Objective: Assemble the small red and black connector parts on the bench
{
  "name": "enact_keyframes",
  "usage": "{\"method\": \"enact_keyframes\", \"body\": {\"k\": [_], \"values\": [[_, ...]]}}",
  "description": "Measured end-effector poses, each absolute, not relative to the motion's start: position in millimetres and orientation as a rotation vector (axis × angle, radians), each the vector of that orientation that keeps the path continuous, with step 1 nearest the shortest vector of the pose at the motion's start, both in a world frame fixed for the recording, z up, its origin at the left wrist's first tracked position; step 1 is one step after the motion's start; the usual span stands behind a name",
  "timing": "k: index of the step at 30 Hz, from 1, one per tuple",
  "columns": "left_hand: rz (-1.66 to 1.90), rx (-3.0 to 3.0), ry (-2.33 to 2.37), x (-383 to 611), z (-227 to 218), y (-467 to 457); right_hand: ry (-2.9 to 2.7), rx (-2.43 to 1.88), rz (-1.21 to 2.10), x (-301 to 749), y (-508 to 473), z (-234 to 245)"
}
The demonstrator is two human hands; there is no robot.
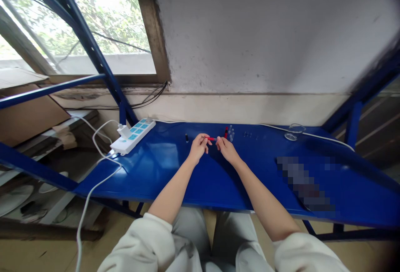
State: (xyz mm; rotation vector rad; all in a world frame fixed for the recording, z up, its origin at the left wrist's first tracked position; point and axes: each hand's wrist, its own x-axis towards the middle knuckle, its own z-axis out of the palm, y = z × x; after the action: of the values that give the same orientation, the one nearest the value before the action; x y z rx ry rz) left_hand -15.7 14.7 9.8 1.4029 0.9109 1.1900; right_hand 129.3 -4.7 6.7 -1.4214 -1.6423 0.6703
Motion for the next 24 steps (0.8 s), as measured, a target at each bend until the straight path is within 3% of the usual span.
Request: {"method": "enact_keyframes", "body": {"k": [24], "values": [[1.251,1.372,0.926,-17.4,11.4,15.0,-1.537,-1.121,0.795,132.0,5.0,-1.8]]}}
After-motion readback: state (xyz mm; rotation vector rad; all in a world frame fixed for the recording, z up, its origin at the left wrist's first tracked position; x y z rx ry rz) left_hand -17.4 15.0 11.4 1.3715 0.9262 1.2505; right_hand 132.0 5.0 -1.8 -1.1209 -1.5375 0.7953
